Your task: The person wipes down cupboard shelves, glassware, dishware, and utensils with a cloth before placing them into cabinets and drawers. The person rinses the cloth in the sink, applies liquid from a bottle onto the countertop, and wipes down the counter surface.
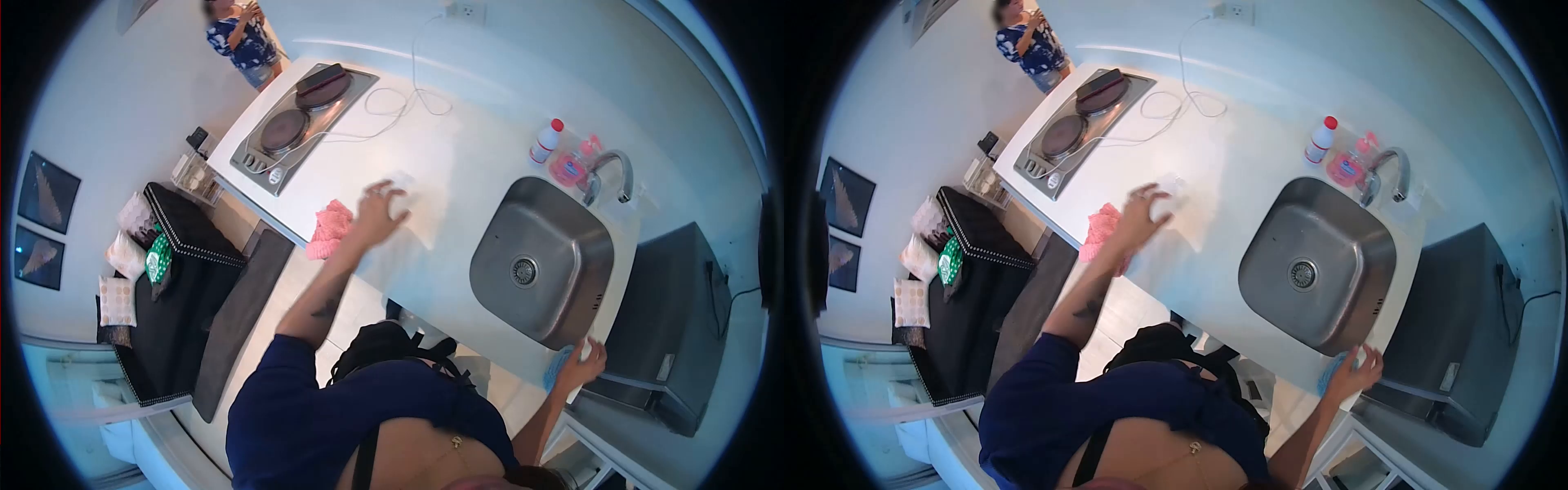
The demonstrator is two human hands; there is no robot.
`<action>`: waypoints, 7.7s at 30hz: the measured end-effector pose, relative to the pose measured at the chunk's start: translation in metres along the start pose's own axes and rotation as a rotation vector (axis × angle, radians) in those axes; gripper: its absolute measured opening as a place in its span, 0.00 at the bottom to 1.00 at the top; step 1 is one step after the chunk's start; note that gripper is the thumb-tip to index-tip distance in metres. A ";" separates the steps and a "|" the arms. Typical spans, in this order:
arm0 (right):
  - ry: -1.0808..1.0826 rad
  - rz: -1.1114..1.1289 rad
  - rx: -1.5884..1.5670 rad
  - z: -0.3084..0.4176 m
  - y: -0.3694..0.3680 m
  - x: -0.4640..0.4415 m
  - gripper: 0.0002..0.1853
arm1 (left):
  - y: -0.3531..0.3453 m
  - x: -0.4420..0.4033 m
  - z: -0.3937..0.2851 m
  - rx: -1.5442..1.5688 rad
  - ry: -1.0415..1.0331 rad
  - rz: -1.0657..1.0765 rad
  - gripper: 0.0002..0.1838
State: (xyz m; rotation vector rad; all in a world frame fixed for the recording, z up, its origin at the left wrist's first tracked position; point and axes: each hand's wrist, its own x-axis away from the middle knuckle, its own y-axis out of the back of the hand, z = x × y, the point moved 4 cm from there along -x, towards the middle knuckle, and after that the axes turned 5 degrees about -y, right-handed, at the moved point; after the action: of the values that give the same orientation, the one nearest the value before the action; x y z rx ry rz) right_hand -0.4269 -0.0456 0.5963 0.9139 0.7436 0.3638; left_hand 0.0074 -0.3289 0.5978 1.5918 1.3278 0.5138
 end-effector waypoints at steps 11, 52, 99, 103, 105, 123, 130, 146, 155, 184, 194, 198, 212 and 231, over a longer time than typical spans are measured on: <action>0.134 0.300 -0.750 0.255 -0.234 -0.131 0.34 | -0.011 -0.207 0.154 -0.342 0.240 0.064 0.28; -0.103 1.015 -0.954 0.428 -0.197 -0.052 0.32 | 0.137 -0.224 0.119 0.485 -0.683 -0.063 0.18; 1.031 0.559 0.161 0.595 -0.142 0.000 0.24 | 0.058 0.144 0.168 0.183 0.047 -0.380 0.23; 1.034 0.643 0.215 0.552 -0.115 -0.011 0.24 | 0.070 0.144 0.190 0.158 0.082 -0.421 0.21; 1.014 0.626 0.265 0.528 -0.107 -0.032 0.23 | 0.074 0.139 0.198 0.137 0.108 -0.376 0.22; 0.417 0.430 0.557 0.463 -0.148 -0.212 0.25 | 0.060 0.123 0.207 0.142 0.101 -0.337 0.21; 0.545 0.327 0.568 0.409 -0.096 -0.172 0.25 | 0.059 0.123 0.206 0.136 0.067 -0.329 0.20; -0.115 0.838 -0.855 0.347 -0.106 -0.055 0.27 | 0.108 0.204 0.296 1.090 0.601 -0.755 0.17; 0.059 1.018 -1.330 0.601 -0.139 0.014 0.24 | 0.170 0.234 0.459 1.044 0.524 -0.923 0.18; 0.947 0.741 0.133 1.030 -0.320 0.134 0.30 | 0.168 0.371 0.596 0.998 1.096 -1.087 0.18; 0.998 0.838 -0.069 1.026 -0.296 0.168 0.37 | 0.173 0.335 0.614 0.946 1.071 -0.945 0.19; 0.831 0.753 -0.092 1.049 -0.323 0.108 0.37 | 0.168 0.343 0.608 0.991 1.091 -0.946 0.18; 0.183 0.868 -1.500 0.973 -0.278 0.021 0.24 | 0.251 0.233 0.566 0.505 0.657 -0.692 0.06; -0.266 0.112 -0.768 0.457 -0.158 0.140 0.32 | 0.102 0.010 0.363 1.993 0.897 1.556 0.18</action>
State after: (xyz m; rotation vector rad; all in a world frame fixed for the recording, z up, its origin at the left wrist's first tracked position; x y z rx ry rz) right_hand -0.0057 -0.3204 0.5855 0.2641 0.2594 0.5612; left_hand 0.3529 -0.4591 0.5209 4.4850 0.3928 0.8464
